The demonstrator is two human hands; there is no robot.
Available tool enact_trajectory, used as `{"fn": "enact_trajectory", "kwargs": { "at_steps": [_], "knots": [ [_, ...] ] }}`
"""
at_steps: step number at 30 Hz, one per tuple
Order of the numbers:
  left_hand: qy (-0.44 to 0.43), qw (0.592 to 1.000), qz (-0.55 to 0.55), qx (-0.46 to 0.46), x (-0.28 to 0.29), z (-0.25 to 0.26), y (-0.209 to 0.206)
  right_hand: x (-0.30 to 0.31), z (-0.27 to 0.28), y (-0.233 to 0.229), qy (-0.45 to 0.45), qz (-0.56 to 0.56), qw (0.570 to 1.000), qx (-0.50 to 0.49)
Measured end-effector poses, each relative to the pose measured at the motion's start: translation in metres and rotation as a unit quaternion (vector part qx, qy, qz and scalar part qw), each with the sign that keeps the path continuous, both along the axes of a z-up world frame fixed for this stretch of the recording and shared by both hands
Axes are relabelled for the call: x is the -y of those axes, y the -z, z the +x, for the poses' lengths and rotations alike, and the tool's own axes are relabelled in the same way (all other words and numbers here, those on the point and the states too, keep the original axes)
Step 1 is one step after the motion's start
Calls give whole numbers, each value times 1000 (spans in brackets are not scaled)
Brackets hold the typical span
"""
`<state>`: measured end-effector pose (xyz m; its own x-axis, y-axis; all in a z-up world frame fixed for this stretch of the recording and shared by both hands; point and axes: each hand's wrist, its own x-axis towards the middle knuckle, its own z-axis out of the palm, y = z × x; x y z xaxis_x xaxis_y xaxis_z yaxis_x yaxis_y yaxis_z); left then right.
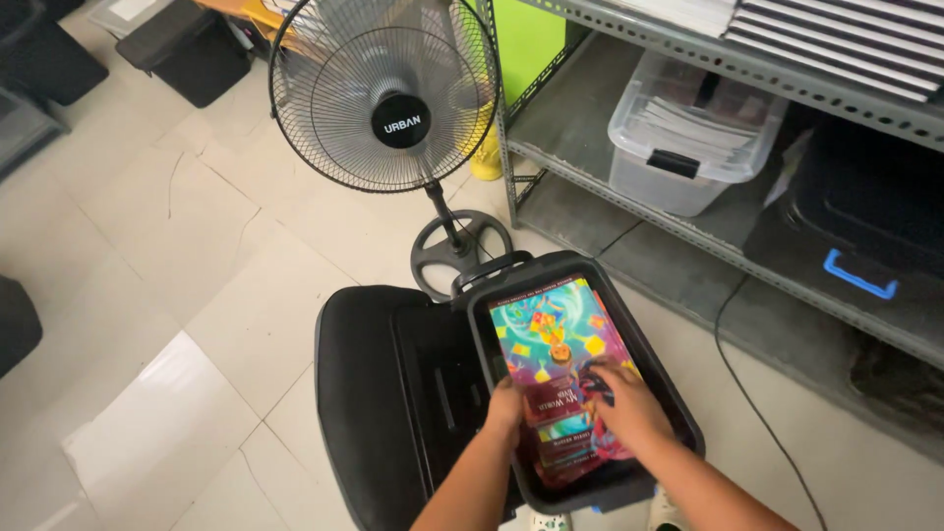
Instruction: The recorder is picking up books from a storage shelf and stacking them onto a nearby chair.
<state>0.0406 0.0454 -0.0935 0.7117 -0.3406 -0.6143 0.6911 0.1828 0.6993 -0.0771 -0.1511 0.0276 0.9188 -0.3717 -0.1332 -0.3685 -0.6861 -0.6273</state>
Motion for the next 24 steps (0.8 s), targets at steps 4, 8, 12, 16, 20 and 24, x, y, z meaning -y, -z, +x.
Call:
{"fn": "enact_trajectory", "kwargs": {
  "at_steps": [4, 8, 12, 16, 20, 24],
  "knots": [
    [-16, 999, 43, -1, 14, -7, -21, 6, 3, 16, -84, -35, 992, 91],
    [-58, 995, -22, -81, 23, -11, -30, 7, 5, 19, -81, 8, 997, 8],
    [10, 985, 151, 88, 39, -14, 62, 11, 5, 16, -95, -15, 995, 30],
    [66, 912, 362, 180, 52, -22, 38, 13, 10, -2, -94, -5, 996, -2],
    [180, 865, 447, 138, 62, -43, -42, 16, 8, 3, -86, 7, 996, 8],
    [58, 887, 364, 279, 66, -53, -54, 16, 4, 4, -91, 12, 995, 50]
  ]
}}
